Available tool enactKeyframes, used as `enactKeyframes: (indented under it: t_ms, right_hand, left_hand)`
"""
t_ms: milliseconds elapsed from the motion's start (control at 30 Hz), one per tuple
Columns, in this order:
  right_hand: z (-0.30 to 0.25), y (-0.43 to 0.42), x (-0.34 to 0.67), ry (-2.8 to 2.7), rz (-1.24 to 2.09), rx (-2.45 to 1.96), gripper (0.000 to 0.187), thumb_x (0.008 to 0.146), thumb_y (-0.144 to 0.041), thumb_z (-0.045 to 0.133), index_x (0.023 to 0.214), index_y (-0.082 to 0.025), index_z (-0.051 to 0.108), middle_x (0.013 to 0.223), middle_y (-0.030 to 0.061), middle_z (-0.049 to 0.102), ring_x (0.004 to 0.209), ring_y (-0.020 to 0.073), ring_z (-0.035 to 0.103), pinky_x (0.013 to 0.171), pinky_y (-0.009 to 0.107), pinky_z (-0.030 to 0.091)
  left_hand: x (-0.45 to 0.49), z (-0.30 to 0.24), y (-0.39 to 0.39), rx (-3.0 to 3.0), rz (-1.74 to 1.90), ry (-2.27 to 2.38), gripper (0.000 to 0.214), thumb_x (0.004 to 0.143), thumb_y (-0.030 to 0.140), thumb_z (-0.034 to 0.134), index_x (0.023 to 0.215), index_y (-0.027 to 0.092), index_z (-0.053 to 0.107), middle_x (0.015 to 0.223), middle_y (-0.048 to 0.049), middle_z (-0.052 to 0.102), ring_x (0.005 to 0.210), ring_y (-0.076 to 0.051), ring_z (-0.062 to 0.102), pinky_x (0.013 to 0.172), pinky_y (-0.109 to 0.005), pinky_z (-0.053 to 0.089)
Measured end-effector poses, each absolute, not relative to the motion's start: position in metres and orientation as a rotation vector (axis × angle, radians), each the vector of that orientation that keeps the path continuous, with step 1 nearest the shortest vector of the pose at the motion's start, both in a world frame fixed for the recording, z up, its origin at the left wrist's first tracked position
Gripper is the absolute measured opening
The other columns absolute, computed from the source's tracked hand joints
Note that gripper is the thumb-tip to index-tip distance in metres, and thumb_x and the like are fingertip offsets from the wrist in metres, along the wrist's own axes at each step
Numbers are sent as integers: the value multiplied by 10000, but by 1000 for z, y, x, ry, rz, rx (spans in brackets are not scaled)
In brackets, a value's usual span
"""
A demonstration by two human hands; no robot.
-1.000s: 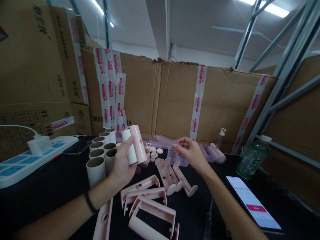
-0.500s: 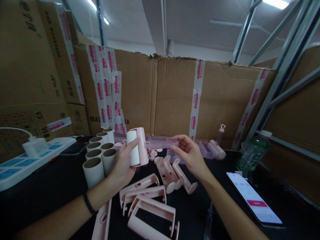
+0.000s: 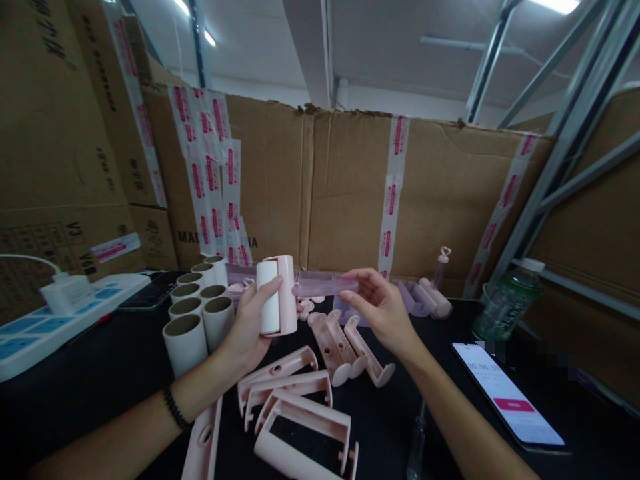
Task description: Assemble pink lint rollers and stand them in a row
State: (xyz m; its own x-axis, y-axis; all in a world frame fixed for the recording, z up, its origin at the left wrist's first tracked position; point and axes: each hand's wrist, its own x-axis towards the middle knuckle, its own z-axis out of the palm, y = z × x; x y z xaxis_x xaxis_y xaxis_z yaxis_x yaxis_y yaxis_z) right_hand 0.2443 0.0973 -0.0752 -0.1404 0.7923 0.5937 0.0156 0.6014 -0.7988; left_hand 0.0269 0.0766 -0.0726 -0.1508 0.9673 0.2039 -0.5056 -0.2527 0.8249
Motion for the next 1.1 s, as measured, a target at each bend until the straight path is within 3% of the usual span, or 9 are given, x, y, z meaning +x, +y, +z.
enactKeyframes:
  t_ms: [667,967,1100]
  right_hand:
    - [-80,98,244,-1603,725,-680,269,830,-372,781,1022,-227,661,1064,67,717,973,205,691,867,323,575]
    - [-80,92,245,-1668,709,-771,313,840,-432,762,1051,-216,681,1044,75,721,894,215,707,793,320,595]
    - [-76,90,249,-1874,655,-856,305,863,-464,731,1046,-220,730,1073,91,744,971,264,707,824,346,589]
  left_hand:
    - [35,-69,68,938,1580,765,422,723,419,823,970,191,567,665,18,636,495,-154,619,461,-280,562]
    - [29,-76,71,1092,1620,762,417,730,474,820,915,181,589,684,10,620,549,-126,601,502,-221,493]
    - [25,-74,71,1229,1600,777,374,730,441,818,910,171,634,722,-10,637,597,-135,598,526,-225,475]
